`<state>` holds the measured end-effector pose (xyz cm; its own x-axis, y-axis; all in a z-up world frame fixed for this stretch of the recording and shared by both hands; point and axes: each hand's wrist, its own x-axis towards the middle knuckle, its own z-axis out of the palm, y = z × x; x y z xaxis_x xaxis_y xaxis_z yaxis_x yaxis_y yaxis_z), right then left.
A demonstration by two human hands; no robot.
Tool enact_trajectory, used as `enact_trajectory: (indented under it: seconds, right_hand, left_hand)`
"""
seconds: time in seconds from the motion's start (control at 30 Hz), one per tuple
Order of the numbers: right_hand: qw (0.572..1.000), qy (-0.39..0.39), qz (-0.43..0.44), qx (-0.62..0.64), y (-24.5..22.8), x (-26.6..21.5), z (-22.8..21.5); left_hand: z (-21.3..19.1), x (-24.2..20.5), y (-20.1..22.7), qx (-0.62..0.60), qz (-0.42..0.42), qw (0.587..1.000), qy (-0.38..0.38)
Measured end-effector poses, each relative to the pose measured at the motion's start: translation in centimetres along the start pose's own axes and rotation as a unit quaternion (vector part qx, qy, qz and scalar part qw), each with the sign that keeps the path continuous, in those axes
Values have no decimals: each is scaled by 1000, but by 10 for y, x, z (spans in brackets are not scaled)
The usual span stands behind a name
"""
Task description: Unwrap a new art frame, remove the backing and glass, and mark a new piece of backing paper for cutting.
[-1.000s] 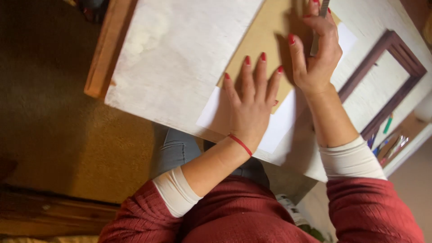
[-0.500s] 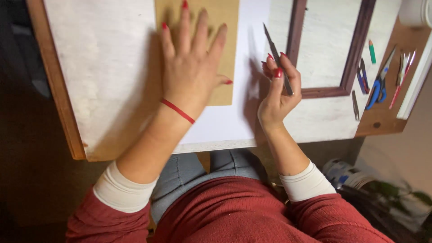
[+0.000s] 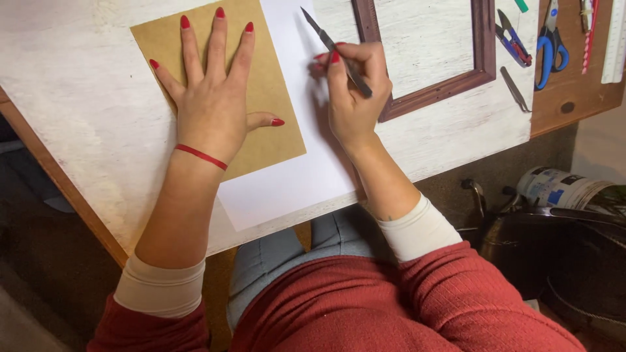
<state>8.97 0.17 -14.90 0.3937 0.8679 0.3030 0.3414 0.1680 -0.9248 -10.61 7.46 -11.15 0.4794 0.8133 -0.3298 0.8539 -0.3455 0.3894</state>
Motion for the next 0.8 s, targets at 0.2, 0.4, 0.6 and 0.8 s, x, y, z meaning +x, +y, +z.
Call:
enact_trajectory:
  seconds: [0.2,0.4,0.6,0.8]
  right_hand:
    - [1000,-8,5,-1,-3,17,19]
    - [1000,-22,-17,7,9,22,33]
    - [998,-7,-32,-58,9,22,47]
    - [993,-13,-80,-88,8,22,47]
  left_hand:
    - [2,-1,-1,10,0,1000,12]
    - [1,-4,-4,-13,-3,1000,22]
    - [6,-4,-6,-11,14,999,37]
    - [8,-2,-5,-9,18,999,40]
